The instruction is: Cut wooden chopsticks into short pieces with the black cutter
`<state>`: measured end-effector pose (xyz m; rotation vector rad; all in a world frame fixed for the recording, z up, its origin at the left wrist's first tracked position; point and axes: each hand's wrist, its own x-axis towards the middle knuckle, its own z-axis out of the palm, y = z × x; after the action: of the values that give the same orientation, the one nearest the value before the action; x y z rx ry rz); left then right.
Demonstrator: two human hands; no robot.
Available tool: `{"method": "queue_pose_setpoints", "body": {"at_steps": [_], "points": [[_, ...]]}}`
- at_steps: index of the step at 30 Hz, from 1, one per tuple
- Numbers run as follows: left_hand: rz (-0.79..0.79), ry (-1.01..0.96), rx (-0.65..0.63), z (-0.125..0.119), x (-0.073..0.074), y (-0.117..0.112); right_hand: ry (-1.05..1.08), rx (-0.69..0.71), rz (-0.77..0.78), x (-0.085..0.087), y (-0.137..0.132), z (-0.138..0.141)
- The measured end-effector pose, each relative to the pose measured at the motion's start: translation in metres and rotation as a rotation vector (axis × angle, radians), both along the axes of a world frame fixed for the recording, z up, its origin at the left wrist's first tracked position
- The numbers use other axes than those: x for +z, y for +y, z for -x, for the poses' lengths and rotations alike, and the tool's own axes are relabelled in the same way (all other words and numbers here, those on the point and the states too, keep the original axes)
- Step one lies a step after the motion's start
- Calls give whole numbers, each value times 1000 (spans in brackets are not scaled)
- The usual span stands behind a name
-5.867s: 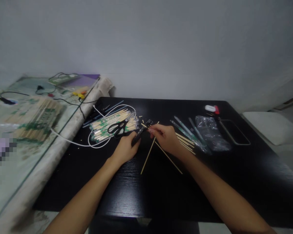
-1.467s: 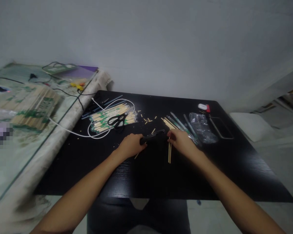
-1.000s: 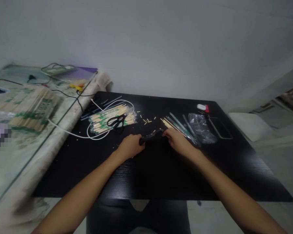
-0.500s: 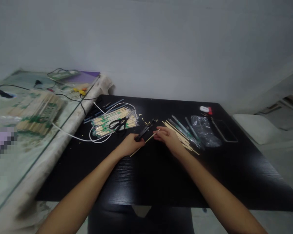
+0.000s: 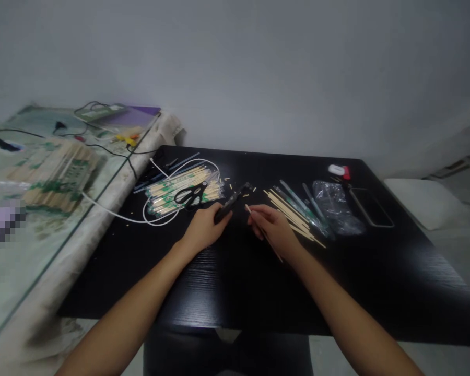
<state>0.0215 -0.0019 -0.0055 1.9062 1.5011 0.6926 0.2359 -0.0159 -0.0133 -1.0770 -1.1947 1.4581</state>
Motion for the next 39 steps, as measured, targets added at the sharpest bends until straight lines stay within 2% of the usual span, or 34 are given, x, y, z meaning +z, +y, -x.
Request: {"method": "queue_pose_setpoints", "body": {"at_steps": [2,6,10,16,39], "points": [[-63,70,-26,0,2,-2,-56,-15,-76,3,-2,-2],[-134,73,-113,-2,0,-6,-212,-121,-256,7,-3,-5],[-139,92,-140,-3,-3,-7,-344,-167,-325,9,-4,-6],[-111,83,-147,-6,-2,-9,-407,-177,-357,9,-7,-6],[-47,57,-150,-12,-2,-13,-390,-155,-335,7,-6,-7]]}}
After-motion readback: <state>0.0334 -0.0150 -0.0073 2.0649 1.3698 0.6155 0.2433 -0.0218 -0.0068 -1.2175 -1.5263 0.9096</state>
